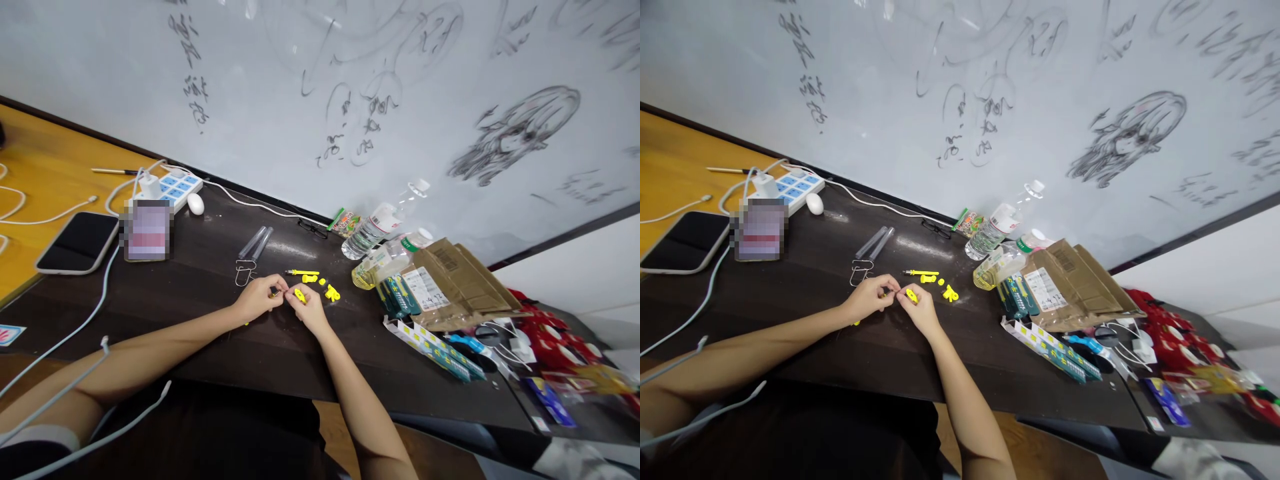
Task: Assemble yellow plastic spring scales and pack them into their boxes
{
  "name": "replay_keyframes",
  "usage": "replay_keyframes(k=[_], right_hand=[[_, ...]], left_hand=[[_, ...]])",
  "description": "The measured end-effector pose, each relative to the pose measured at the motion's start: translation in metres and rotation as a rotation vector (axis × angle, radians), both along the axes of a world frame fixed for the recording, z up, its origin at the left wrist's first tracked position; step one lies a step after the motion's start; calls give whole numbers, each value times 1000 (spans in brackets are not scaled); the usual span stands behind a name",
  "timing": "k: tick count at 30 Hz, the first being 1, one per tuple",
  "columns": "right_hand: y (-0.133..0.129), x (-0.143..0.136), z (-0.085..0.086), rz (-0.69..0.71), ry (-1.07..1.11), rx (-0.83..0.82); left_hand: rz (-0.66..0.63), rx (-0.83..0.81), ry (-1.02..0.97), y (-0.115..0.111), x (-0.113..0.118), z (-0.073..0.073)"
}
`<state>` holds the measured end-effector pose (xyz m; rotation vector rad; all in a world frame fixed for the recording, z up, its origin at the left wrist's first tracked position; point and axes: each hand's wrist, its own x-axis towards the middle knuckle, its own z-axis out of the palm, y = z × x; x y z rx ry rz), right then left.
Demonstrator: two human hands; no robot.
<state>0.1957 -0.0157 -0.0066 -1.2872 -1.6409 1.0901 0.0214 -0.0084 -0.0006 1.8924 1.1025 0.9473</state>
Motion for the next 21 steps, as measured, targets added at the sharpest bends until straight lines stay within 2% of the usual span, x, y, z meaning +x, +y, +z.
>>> replay_keyframes(k=[5, 9, 14, 21], right_hand=[[1, 0, -1, -28, 11, 9], [1, -3, -1, -40, 45, -38], [1, -7, -2, -58, 127, -102], [-1, -11, -5, -111, 140, -68]], left_hand=[[22, 158, 143, -1, 0, -4], [0, 216, 225, -3, 0, -5], [-13, 220, 231, -3, 0, -4], [-22, 172, 184, -3, 1, -5]])
